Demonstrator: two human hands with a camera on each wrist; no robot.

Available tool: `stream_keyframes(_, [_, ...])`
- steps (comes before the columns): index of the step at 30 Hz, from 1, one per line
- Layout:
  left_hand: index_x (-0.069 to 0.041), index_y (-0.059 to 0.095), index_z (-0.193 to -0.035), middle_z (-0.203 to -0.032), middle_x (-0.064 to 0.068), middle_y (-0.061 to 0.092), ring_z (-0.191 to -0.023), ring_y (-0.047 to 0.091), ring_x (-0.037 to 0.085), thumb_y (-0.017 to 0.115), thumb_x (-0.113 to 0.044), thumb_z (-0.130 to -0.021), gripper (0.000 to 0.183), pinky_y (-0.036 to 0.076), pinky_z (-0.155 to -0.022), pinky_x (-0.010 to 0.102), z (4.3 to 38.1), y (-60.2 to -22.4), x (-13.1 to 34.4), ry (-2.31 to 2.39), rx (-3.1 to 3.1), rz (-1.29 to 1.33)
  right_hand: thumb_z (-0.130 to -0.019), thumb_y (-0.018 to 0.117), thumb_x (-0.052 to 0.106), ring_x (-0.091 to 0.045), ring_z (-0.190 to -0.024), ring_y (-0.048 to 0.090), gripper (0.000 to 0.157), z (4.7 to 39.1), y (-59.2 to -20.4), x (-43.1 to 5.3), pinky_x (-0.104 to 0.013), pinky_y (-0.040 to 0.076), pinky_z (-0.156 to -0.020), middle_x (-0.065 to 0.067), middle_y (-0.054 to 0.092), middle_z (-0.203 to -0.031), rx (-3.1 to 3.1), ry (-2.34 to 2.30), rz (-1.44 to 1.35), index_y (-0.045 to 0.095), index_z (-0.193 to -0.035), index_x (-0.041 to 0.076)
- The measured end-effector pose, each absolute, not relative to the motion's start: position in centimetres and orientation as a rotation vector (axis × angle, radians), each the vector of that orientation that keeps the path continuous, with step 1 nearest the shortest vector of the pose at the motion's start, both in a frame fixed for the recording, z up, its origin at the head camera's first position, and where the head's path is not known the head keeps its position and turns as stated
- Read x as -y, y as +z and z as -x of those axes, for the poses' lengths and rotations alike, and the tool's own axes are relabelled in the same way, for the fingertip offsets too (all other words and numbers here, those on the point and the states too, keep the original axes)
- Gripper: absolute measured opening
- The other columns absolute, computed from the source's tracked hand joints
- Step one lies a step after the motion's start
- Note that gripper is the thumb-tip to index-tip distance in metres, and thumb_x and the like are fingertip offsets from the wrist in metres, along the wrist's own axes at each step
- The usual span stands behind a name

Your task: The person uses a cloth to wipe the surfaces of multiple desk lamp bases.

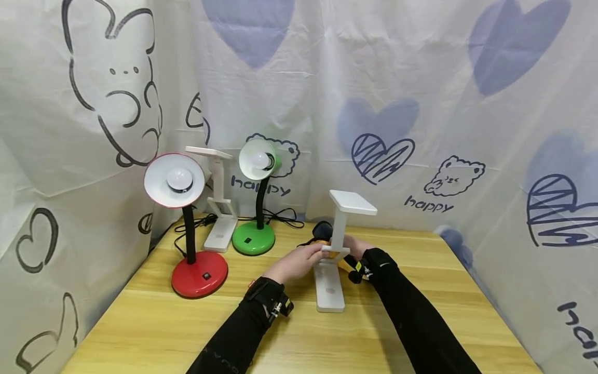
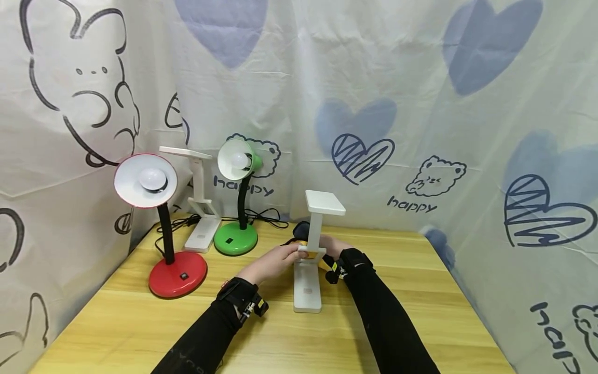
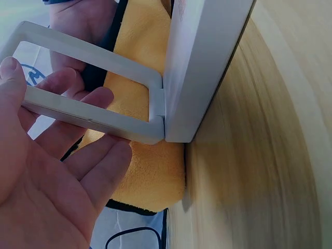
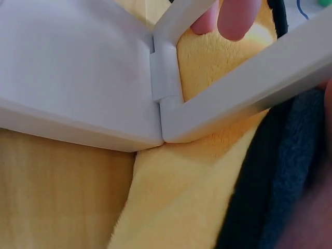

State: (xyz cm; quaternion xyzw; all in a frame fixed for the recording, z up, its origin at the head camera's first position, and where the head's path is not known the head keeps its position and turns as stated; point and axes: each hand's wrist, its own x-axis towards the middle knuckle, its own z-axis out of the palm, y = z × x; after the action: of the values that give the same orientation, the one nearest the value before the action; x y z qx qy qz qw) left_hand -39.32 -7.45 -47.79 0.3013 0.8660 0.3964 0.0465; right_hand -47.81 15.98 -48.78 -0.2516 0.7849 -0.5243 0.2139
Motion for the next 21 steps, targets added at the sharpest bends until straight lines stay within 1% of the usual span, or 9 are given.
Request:
stream_keyframes(4, [-0.039, 0.049, -0.136, -0.139, -0.013, 0.052, -0.129, 0.049, 0.012, 0.029, -0.058, -0.1, 0.046, 0.04, -0.106, 0.043, 39.3, -47.8, 7.1, 1.178, -2.68, -0.919, -0.095, 0.047, 0.021, -0.021, -0.081, 0.044, 0.02, 45.2, -46.2, -14.3, -0.028, 0.039, -0.077, -0.001, 0.046, -0.082, -2.201, -1.445, 0.579, 0.052, -0.082, 0.008])
stream_keyframes(6, [-0.043, 0.043, -0.14, -0.144, -0.012, 0.048, -0.132, 0.047, 0.014, 0.029, -0.059, -0.099, 0.046, 0.038, -0.108, 0.043, 39.2, -47.7, 7.1, 1.162, -2.698, -0.909, -0.098, 0.042, 0.013, -0.02, -0.075, 0.039, 0.025, 44.5, -45.4, -13.8, -0.027, 0.035, -0.073, 0.003, 0.04, -0.074, -2.217, -1.41, 0.584, 0.048, -0.074, 0.012])
stream_keyframes(9, [-0.044, 0.04, -0.142, -0.145, -0.012, 0.047, -0.133, 0.046, 0.015, 0.029, -0.058, -0.1, 0.046, 0.038, -0.108, 0.043, 39.1, -47.6, 7.0, 1.147, -2.711, -0.897, -0.1, 0.037, 0.008, -0.019, -0.073, 0.034, 0.029, 44.1, -45.0, -13.6, -0.028, 0.031, -0.072, 0.002, 0.035, -0.072, -2.246, -1.359, 0.617, 0.044, -0.072, 0.012])
stream_keyframes(12, [-0.041, 0.045, -0.139, -0.142, -0.011, 0.051, -0.131, 0.048, 0.015, 0.029, -0.056, -0.101, 0.044, 0.039, -0.107, 0.043, 39.0, -47.5, 7.0, 1.149, -2.714, -0.892, -0.101, 0.039, 0.012, -0.021, -0.082, 0.043, 0.022, 44.5, -45.6, -14.1, -0.03, 0.036, -0.08, -0.004, 0.045, -0.083, -2.339, -1.291, 0.596, 0.05, -0.084, 0.004])
stream_keyframes(14, [-0.037, 0.049, -0.135, -0.137, -0.011, 0.054, -0.129, 0.05, 0.014, 0.029, -0.054, -0.102, 0.042, 0.041, -0.105, 0.042, 39.0, -47.5, 7.0, 1.149, -2.715, -0.893, -0.102, 0.04, 0.016, -0.026, -0.098, 0.049, 0.023, 44.8, -46.1, -14.6, -0.034, 0.04, -0.091, -0.013, 0.053, -0.102, -2.421, -1.211, 0.557, 0.054, -0.104, -0.002])
stream_keyframes(15, [-0.034, 0.051, -0.133, -0.135, -0.011, 0.055, -0.128, 0.051, 0.014, 0.029, -0.053, -0.102, 0.042, 0.041, -0.105, 0.042, 39.0, -47.5, 7.0, 1.147, -2.715, -0.894, -0.102, 0.04, 0.019, -0.03, -0.108, 0.05, 0.03, 44.9, -46.3, -14.9, -0.038, 0.04, -0.097, -0.018, 0.054, -0.115, -2.445, -1.18, 0.538, 0.053, -0.116, -0.004])
stream_keyframes(16, [-0.032, 0.053, -0.131, -0.133, -0.011, 0.057, -0.127, 0.052, 0.014, 0.029, -0.052, -0.103, 0.042, 0.042, -0.105, 0.042, 39.0, -47.6, 7.0, 1.151, -2.713, -0.898, -0.103, 0.04, 0.023, -0.033, -0.119, 0.048, 0.038, 45.1, -46.5, -15.2, -0.043, 0.038, -0.103, -0.021, 0.051, -0.128, -2.459, -1.152, 0.52, 0.048, -0.129, -0.004])
stream_keyframes(18, [-0.029, 0.054, -0.13, -0.132, -0.011, 0.058, -0.127, 0.052, 0.014, 0.03, -0.051, -0.103, 0.043, 0.042, -0.105, 0.042, 39.0, -47.6, 7.0, 1.147, -2.716, -0.903, -0.103, 0.039, 0.03, -0.039, -0.133, 0.04, 0.05, 45.6, -46.8, -15.9, -0.05, 0.032, -0.109, -0.024, 0.042, -0.144, -2.461, -1.118, 0.495, 0.04, -0.141, -0.002])
stream_keyframes(21, [-0.029, 0.054, -0.132, -0.132, -0.013, 0.058, -0.127, 0.052, 0.014, 0.03, -0.051, -0.103, 0.044, 0.041, -0.105, 0.042, 39.0, -47.7, 7.1, 1.151, -2.71, -0.902, -0.101, 0.041, 0.042, -0.038, -0.14, 0.032, 0.056, 46.2, -47.0, -17.0, -0.055, 0.025, -0.113, -0.02, 0.037, -0.15, -2.432, -1.107, 0.42, 0.041, -0.145, 0.007])
